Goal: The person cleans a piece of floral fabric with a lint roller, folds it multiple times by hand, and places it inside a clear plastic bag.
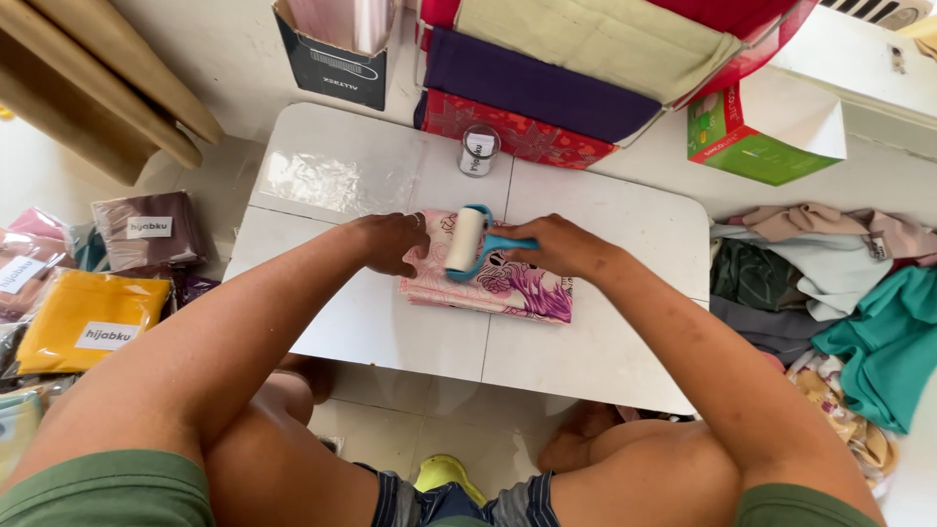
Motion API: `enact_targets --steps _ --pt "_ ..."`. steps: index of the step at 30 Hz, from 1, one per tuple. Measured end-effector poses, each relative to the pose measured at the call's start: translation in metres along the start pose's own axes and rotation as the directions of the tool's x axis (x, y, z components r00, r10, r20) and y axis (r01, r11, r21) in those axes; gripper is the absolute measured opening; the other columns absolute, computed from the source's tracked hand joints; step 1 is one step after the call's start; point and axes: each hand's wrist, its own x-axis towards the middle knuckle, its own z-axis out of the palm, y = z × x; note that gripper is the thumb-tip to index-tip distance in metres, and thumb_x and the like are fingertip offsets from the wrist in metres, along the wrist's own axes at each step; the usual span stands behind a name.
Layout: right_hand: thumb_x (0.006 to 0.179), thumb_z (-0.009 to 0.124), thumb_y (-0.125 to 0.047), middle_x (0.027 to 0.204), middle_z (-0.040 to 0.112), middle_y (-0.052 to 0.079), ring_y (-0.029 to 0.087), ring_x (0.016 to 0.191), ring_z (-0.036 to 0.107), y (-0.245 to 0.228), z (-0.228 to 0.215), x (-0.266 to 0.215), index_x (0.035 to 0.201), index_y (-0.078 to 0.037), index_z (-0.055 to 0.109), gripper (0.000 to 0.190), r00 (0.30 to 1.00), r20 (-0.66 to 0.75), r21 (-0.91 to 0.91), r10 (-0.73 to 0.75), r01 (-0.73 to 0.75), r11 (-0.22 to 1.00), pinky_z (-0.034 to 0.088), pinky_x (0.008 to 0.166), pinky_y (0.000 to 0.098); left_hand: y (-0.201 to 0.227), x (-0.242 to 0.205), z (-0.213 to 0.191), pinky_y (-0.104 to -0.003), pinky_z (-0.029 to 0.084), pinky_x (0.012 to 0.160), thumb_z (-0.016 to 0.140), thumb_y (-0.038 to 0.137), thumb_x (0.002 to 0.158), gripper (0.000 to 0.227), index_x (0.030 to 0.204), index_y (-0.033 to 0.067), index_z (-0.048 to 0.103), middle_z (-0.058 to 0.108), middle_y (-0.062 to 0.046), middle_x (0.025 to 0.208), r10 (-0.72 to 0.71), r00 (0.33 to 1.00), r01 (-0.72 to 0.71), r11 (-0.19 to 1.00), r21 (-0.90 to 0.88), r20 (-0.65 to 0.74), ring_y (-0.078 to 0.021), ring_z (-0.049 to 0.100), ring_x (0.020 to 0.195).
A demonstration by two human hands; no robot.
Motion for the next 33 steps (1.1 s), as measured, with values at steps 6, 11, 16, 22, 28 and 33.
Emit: enact_targets --steps 6,11,16,22,28,33 --pt "0.089 0.07 -0.024 0.135 0.067 0.017 0.048 0.125 0.059 0.062 -0.02 -0.046 0.137 -0.024 0.067 0.048 0.994 -0.009 0.034 0.111 -0.111 0.993 0.049 0.105 0.0534 0.002 0.008 -0.001 -0.046 0.055 0.097 0.078 0.041 0.088 0.034 0.12 0.0285 0.073 0.057 -0.01 0.134 0.016 0.998 -0.015 1.0 -0.023 0.056 -0.0316 0.064 0.122" --pt "0.093 0.068 -0.027 0.131 0.072 0.009 0.039 0.118 0.068 0.08 -0.032 -0.09 0.132 -0.033 0.072 0.04 0.945 -0.117 -0.166 0.306 -0.322 0.932 0.052 0.103 0.047 0.016 -0.002 -0.016 -0.043 0.055 0.098 0.083 0.03 0.084 0.025 0.109 0.0304 0.08 0.064 -0.009 0.125 0.065 0.995 -0.068 0.997 0.035 0.08 -0.0288 0.066 0.121" --pt "0.094 0.063 -0.036 0.115 0.078 0.007 0.036 0.104 0.072 0.064 -0.01 -0.09 0.133 -0.043 0.068 0.04 0.967 -0.097 -0.302 0.237 -0.256 0.918 0.057 0.095 0.0489 0.019 0.005 -0.012 -0.043 0.057 0.094 0.081 0.012 0.084 0.025 0.101 0.0297 0.083 0.073 -0.003 0.116 0.099 0.988 -0.099 0.995 -0.008 0.119 -0.0245 0.07 0.113" --pt "0.099 0.053 -0.044 0.107 0.073 0.006 0.035 0.1 0.072 0.055 0.039 -0.043 0.141 -0.046 0.057 0.042 0.998 -0.023 -0.49 0.064 -0.067 0.869 0.059 0.09 0.0503 0.004 0.013 0.015 -0.042 0.057 0.095 0.08 0.006 0.083 0.036 0.108 0.0312 0.082 0.076 -0.001 0.115 0.056 0.968 -0.031 0.994 -0.104 0.247 -0.0238 0.071 0.114" --pt "0.103 0.049 -0.04 0.101 0.069 0.012 0.039 0.09 0.073 0.005 0.075 0.006 0.145 -0.037 0.054 0.042 0.987 -0.053 -0.496 -0.152 0.106 0.862 0.06 0.078 0.0533 0.005 0.006 0.011 -0.043 0.056 0.099 0.081 0.007 0.082 0.043 0.116 0.0322 0.08 0.075 -0.002 0.121 0.0 0.941 0.051 0.989 -0.142 0.337 -0.0268 0.069 0.118" --pt "0.105 0.045 -0.039 0.101 0.067 0.015 0.043 0.086 0.073 -0.013 0.091 0.026 0.15 -0.033 0.048 0.045 0.957 -0.096 -0.426 -0.274 0.209 0.88 0.059 0.074 0.055 0.003 -0.007 -0.003 -0.046 0.056 0.098 0.081 0.014 0.085 0.034 0.116 0.0283 0.081 0.075 -0.007 0.124 -0.065 0.925 0.121 0.985 -0.127 0.374 -0.0312 0.069 0.118"
